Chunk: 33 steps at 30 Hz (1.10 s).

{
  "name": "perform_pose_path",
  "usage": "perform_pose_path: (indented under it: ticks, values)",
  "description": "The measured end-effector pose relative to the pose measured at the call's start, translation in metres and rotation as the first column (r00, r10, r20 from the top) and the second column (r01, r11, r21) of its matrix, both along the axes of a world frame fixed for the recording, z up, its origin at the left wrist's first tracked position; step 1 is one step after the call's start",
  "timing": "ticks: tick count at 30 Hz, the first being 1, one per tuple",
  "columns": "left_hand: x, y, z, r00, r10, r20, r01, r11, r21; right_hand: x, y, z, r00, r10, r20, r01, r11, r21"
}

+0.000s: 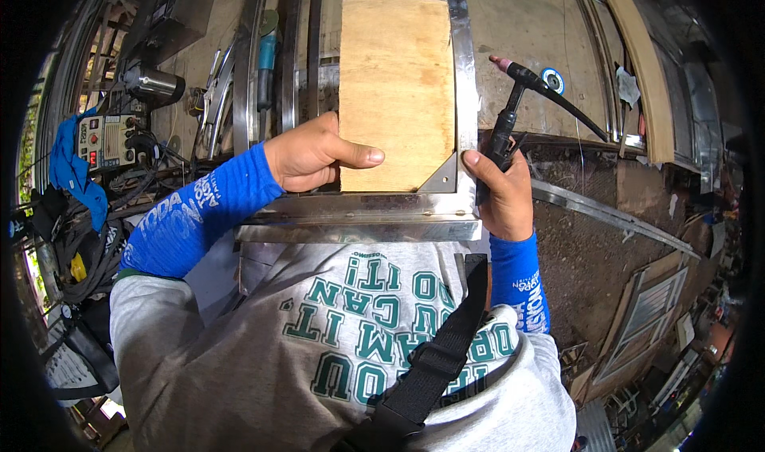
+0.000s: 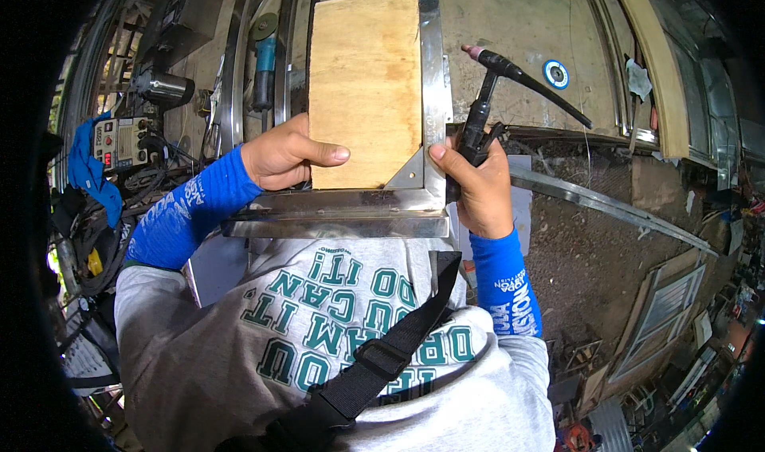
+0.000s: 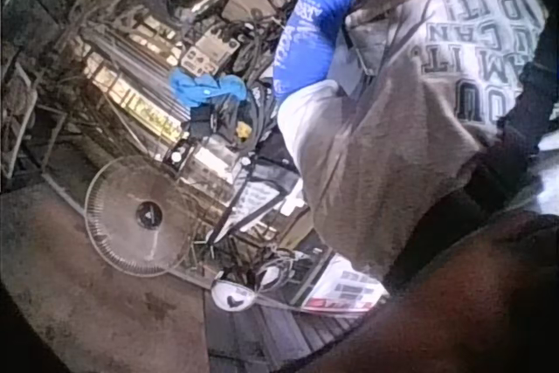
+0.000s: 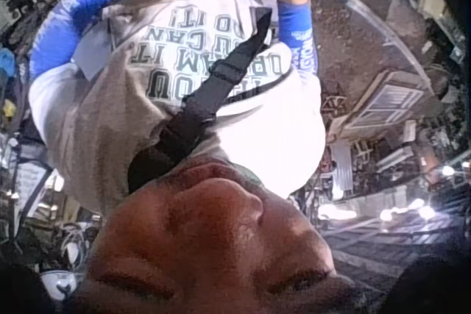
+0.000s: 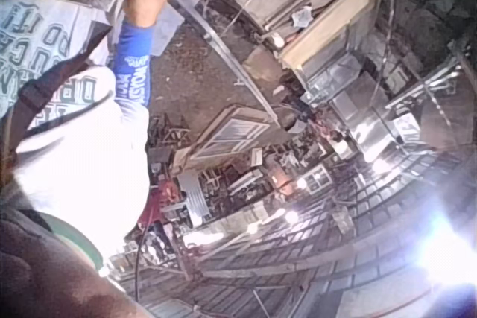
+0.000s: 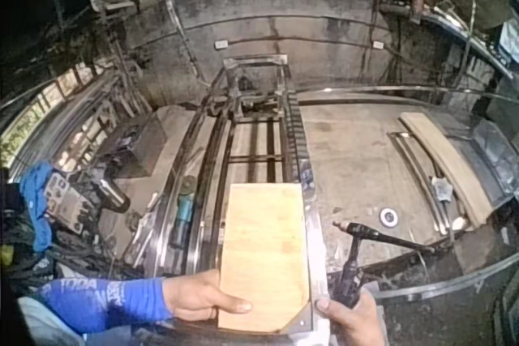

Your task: The person welds metal frame components using a handheld welding torch. They position a wooden template against the frame to guide alignment, then apply welds to joints. The person handles metal bars and a wooden template, and uses a welding torch to join parts.

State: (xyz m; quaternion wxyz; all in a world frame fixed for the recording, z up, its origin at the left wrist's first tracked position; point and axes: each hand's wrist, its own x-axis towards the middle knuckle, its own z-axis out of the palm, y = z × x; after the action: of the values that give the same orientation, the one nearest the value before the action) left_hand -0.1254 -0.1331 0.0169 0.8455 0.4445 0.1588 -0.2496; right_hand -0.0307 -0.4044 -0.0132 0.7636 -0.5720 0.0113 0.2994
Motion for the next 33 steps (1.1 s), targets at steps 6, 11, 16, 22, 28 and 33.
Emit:
perform_pose_path:
  ticks: [6, 11, 16, 22, 28, 33]
  values:
    - [-0.001, -0.001, 0.003, 1.000, -0.001, -0.005, 0.001, 1.000, 0.001, -0.001, 0.004, 0.007, 1.000, -0.011, 0.010, 0.011, 1.000, -0.004]
    - [-0.002, -0.002, 0.003, 1.000, 0.008, -0.022, -0.008, 1.000, -0.005, -0.004, 0.003, 0.009, 1.000, 0.016, 0.004, -0.016, 0.999, -0.041]
    - [-0.003, -0.003, 0.005, 1.000, 0.016, -0.020, -0.016, 1.000, 0.006, 0.002, 0.009, 0.010, 0.997, 0.071, 0.016, -0.069, 0.993, -0.099]
    - [-0.003, -0.006, 0.001, 0.999, 0.013, -0.035, -0.013, 1.000, -0.009, 0.000, 0.015, 0.022, 0.993, 0.079, 0.090, -0.066, 0.988, -0.136]
    - [-0.003, -0.008, 0.000, 0.999, 0.010, -0.035, -0.010, 1.000, -0.013, 0.008, 0.020, 0.024, 0.994, 0.034, 0.101, -0.020, 0.990, -0.136]
    - [-0.001, -0.009, 0.004, 0.999, -0.005, -0.038, 0.005, 1.000, -0.007, 0.045, 0.040, 0.017, 0.995, 0.013, 0.103, -0.001, 0.993, -0.120]
